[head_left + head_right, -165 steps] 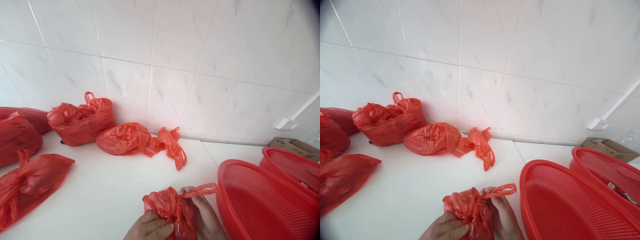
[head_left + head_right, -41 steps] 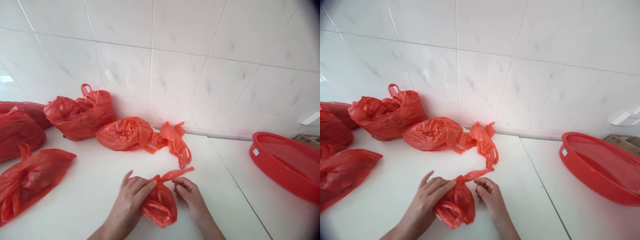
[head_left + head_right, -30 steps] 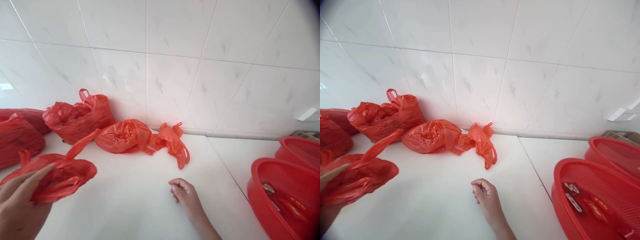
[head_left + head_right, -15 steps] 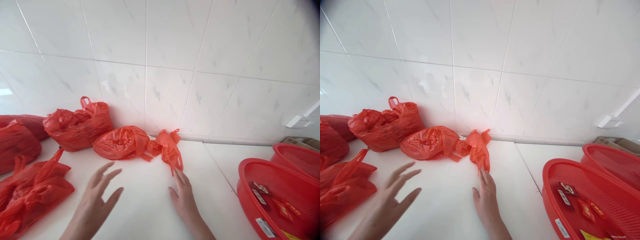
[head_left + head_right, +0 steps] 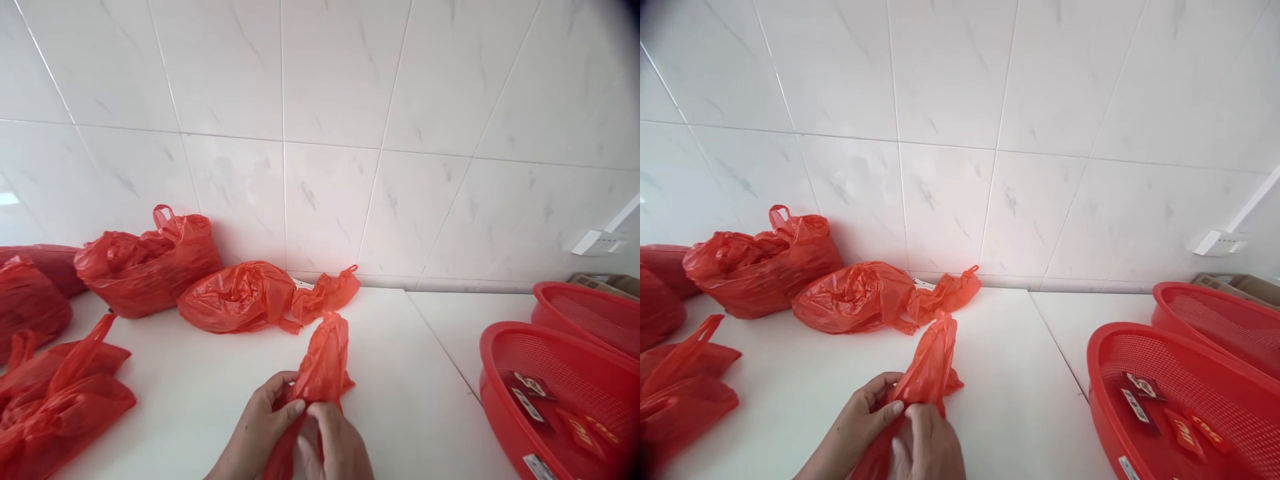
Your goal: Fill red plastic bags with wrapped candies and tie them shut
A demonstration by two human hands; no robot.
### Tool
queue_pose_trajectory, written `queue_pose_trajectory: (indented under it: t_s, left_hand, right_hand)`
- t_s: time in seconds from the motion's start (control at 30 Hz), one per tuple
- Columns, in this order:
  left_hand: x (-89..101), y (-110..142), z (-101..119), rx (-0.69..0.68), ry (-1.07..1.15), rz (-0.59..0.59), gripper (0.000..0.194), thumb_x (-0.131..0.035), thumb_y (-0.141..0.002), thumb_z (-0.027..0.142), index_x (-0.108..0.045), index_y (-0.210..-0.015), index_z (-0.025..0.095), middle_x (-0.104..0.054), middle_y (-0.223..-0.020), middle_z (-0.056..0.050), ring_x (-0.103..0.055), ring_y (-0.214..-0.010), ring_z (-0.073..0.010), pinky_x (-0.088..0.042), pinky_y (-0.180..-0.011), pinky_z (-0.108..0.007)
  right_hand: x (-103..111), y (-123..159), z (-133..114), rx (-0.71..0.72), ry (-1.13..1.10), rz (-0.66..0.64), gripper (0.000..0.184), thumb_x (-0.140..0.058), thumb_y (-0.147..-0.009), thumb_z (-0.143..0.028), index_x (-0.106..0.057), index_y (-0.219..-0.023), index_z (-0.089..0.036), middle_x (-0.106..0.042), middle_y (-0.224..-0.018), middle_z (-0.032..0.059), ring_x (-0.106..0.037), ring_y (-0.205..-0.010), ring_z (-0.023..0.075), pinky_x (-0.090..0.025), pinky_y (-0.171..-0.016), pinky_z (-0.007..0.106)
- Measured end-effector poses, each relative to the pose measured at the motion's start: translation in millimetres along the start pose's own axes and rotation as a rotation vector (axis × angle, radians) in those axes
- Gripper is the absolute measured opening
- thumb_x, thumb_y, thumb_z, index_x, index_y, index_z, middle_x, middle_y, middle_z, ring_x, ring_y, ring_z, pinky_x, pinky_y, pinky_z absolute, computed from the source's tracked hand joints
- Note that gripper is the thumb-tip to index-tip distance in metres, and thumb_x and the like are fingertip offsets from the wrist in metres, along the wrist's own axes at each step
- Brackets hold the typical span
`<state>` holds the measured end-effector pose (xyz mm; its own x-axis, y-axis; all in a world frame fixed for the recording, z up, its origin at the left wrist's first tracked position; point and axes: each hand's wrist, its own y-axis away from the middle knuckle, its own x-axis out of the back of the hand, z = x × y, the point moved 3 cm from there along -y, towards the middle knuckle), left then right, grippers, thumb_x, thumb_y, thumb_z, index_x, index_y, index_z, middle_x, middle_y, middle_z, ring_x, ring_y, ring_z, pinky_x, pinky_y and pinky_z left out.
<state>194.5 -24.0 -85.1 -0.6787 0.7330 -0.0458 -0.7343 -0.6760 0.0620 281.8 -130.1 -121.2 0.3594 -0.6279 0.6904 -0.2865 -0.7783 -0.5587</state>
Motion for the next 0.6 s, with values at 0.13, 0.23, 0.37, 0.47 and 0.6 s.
queue_pose_trajectory:
  t_s: [0.13,0.23,0.37,0.47,0.6]
  left_hand:
    - [11.0,-2,-12,0.038,-0.052,0.079,0.041,-0.073,-0.064,0.029,-0.063,-0.103,0.018,-0.058,-0.063,0.004,-0.055,-0.057,-0.0136,-0.040,-0.055,-0.023]
    - [24.5,-1,-9,0.080,-0.126,0.191,0.032,-0.069,-0.065,0.028,-0.065,-0.096,0.019,-0.063,-0.069,0.002,-0.056,-0.060,-0.0145,-0.041,-0.056,-0.023]
    - [46.5,4,16,0.028,-0.138,0.337,0.024,-0.066,-0.069,0.036,-0.066,-0.087,0.020,-0.067,-0.076,0.000,-0.057,-0.066,-0.0163,-0.041,-0.057,-0.022]
    - [52.7,8,28,0.020,-0.114,0.364,0.028,-0.063,-0.073,0.047,-0.064,-0.076,0.019,-0.058,-0.060,0.002,-0.048,-0.054,-0.0129,-0.035,-0.050,-0.020]
    - [34.4,10,21,-0.014,-0.107,0.297,0.038,-0.059,-0.077,0.051,-0.058,-0.060,0.017,-0.049,-0.057,0.003,-0.042,-0.052,-0.0113,-0.032,-0.048,-0.020]
  right_hand:
    - [16,-15,22,-0.097,0.121,0.113,0.048,-0.046,-0.086,-0.023,-0.036,-0.133,-0.021,-0.059,-0.118,0.0167,-0.066,-0.087,0.0263,-0.055,-0.067,0.037]
    - [27,-22,38,-0.208,0.238,0.120,0.055,-0.044,-0.086,-0.025,-0.029,-0.140,-0.023,-0.035,-0.143,0.0218,-0.067,-0.078,0.0260,-0.054,-0.061,0.040]
    - [42,-28,61,-0.407,0.221,0.213,0.062,-0.045,-0.086,-0.037,-0.024,-0.143,-0.022,-0.025,-0.148,0.0199,-0.065,-0.082,0.0268,-0.051,-0.056,0.037]
    - [45,-28,64,-0.514,-0.010,0.197,0.047,-0.048,-0.085,-0.044,-0.047,-0.125,-0.020,-0.059,-0.115,0.0132,-0.063,-0.080,0.0237,-0.051,-0.060,0.033]
    - [27,-21,40,-0.442,-0.439,-0.072,0.028,-0.054,-0.082,-0.044,-0.064,-0.095,-0.021,-0.066,-0.077,0.0051,-0.062,-0.068,0.0197,-0.050,-0.063,0.029]
